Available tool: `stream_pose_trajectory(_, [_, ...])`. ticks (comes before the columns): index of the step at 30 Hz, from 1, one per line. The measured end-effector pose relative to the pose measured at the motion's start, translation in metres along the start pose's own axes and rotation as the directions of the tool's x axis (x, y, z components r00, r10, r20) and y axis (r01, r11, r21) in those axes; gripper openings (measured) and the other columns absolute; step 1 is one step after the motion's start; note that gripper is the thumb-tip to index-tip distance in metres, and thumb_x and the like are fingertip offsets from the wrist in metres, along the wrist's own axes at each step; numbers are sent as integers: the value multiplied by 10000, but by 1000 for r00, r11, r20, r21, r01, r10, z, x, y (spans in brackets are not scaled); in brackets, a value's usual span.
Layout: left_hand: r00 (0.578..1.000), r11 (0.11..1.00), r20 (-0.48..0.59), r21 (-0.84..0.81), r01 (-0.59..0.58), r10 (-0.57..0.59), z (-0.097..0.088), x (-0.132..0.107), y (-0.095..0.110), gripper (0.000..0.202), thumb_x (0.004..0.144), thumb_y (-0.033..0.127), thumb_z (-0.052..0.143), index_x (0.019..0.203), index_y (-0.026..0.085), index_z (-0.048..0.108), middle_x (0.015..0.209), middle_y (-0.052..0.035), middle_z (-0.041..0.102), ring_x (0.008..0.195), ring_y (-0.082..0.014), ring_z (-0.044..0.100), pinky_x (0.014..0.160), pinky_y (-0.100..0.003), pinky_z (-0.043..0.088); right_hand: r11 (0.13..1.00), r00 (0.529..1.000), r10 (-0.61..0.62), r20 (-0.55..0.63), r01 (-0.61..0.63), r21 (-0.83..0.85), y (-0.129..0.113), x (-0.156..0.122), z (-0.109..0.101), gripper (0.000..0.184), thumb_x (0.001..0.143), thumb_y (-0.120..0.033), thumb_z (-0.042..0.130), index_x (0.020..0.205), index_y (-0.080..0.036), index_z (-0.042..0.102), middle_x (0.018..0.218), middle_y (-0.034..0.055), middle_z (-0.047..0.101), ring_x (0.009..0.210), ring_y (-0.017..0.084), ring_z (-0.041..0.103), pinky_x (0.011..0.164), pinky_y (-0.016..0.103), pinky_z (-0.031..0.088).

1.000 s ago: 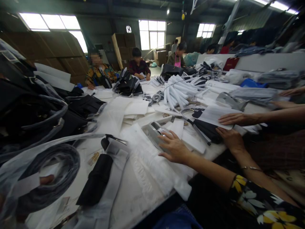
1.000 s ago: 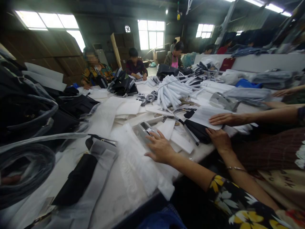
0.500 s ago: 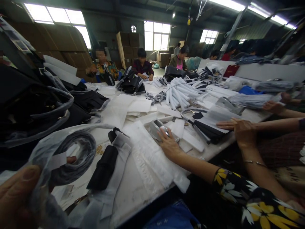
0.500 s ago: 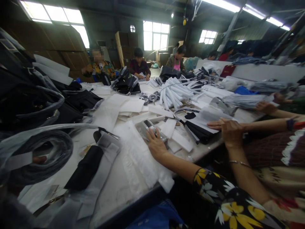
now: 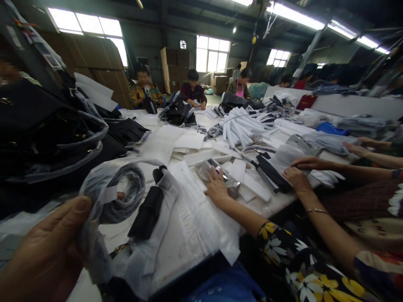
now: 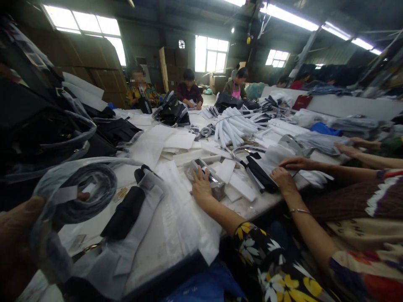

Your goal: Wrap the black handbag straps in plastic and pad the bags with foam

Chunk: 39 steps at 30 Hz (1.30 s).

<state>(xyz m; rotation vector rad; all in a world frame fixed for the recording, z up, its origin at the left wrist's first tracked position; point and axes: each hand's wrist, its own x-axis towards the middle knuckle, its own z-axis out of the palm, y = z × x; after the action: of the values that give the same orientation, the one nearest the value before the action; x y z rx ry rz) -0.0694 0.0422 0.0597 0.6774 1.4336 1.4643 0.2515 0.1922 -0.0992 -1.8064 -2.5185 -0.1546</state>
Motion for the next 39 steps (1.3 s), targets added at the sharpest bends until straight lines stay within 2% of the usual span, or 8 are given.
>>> stream_pose_trajectory(5, [999,998,-12,-56,-32,31,13,-8,9,695,232,504,967,810,205,723,672,21,734,373,-108,527,299,-202,457,1000,1000,20,-1,-20,-10,-2,-2,-5,322,889,-229,596,1144,-99,742,1571,149,378,1504,427,40,1174,631,-76])
stream_pose_trajectory(11, [998,996,45,-82,-33,37,16,-6,8,684,312,505,965,884,209,733,682,24,733,404,-110,559,364,-207,512,1000,997,9,-74,-10,-11,-4,-6,-5,332,926,-153,508,1171,-88,724,1548,144,415,1499,415,89,1175,609,-59])
stream_pose_trajectory(16, [998,997,40,-73,-36,39,18,-8,7,653,249,494,971,767,197,707,536,52,657,351,-110,525,282,-187,440,1000,986,8,-165,-9,-9,-6,-3,4,342,950,-116,442,1073,-96,760,1540,121,433,1501,403,100,1183,599,-21])
stream_pose_trajectory(23, [998,995,38,-85,-55,59,18,-6,5,659,256,471,977,812,214,735,574,58,691,372,-96,545,310,-160,466,999,971,41,-237,-43,-3,-14,8,17,348,882,-33,457,1031,-88,766,1483,153,503,1494,393,174,1183,643,36])
stream_pose_trajectory(32, [996,994,64,-90,-60,66,18,-6,6,654,296,473,974,856,216,755,640,26,724,427,-110,579,389,-187,524,993,930,-40,-365,79,92,-3,1,-21,261,938,-121,488,1002,-125,742,1472,139,521,1448,342,338,1198,589,173])
stream_pose_trajectory(34, [996,994,58,-88,-58,63,18,-6,5,644,298,478,973,841,212,752,633,24,722,422,-109,577,373,-179,504,987,923,-38,-382,96,132,-5,-8,-31,264,988,-207,468,1027,-150,723,1415,131,582,1338,292,505,1129,475,358])
stream_pose_trajectory(36, [997,995,46,-87,-55,59,18,-6,5,643,299,480,971,840,212,750,627,25,721,418,-112,576,376,-186,506,979,928,-18,-372,91,181,-7,-18,-37,279,1022,-272,439,1077,-189,700,1158,92,739,1030,212,702,911,331,519])
stream_pose_trajectory(39, [997,996,46,-75,-52,55,18,-7,6,654,319,482,968,876,217,751,645,19,732,422,-131,590,391,-218,527,970,939,15,-343,70,234,-4,-30,-40,266,1028,-278,452,1183,-233,664,776,-9,771,687,148,719,667,223,512])
